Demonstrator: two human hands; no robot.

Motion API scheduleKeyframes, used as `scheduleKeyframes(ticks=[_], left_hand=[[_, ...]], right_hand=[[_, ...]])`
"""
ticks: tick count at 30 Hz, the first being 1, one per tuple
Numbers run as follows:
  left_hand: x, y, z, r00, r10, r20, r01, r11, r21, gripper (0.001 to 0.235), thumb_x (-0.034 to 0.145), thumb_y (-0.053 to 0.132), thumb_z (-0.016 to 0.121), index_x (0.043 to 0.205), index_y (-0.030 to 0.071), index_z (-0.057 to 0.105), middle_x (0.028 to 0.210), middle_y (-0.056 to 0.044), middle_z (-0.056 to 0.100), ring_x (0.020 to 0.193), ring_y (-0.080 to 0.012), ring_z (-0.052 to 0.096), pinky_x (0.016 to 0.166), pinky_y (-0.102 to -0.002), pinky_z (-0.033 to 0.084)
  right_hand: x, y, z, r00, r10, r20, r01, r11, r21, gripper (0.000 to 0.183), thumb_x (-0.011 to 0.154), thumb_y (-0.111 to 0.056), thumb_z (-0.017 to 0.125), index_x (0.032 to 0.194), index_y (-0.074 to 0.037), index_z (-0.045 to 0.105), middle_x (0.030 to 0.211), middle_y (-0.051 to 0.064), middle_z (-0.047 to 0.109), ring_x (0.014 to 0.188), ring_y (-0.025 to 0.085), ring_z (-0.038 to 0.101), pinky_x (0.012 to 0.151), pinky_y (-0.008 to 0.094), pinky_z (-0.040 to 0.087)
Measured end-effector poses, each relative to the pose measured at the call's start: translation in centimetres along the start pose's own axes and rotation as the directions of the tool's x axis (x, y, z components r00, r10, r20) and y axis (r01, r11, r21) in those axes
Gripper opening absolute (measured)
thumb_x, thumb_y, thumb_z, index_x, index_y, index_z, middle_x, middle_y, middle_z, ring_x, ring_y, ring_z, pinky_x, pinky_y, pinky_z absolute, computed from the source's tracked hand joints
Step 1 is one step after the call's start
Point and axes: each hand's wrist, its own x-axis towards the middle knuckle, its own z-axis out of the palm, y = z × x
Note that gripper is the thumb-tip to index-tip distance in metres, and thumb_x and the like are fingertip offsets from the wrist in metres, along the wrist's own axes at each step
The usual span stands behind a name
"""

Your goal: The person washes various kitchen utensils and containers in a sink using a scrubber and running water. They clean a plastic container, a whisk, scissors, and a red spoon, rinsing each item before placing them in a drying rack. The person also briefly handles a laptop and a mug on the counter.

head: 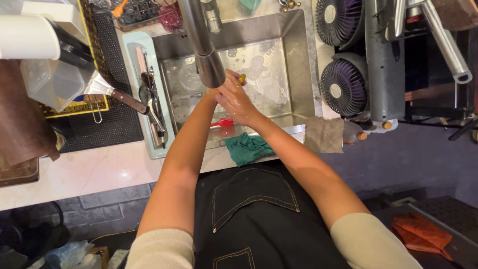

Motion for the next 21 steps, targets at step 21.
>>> scheduleKeyframes(ticks=[21], left_hand=[[1.0, 15.4, 2.3, 0.994, 0.008, 0.107, -0.107, 0.15, 0.983, 0.022, 0.081, 0.021, 0.073, 0.097, 0.006, 0.072, 0.098, -0.023, 0.069, 0.092, -0.038, 0.067, 0.083, -0.048, 0.053]], right_hand=[[-2.3, 4.0, 3.8, 0.636, 0.598, -0.487, -0.42, 0.798, 0.431, 0.024, 0.098, -0.017, 0.057, 0.116, -0.004, 0.062, 0.11, 0.011, 0.064, 0.105, 0.026, 0.064, 0.091, 0.042, 0.052]])
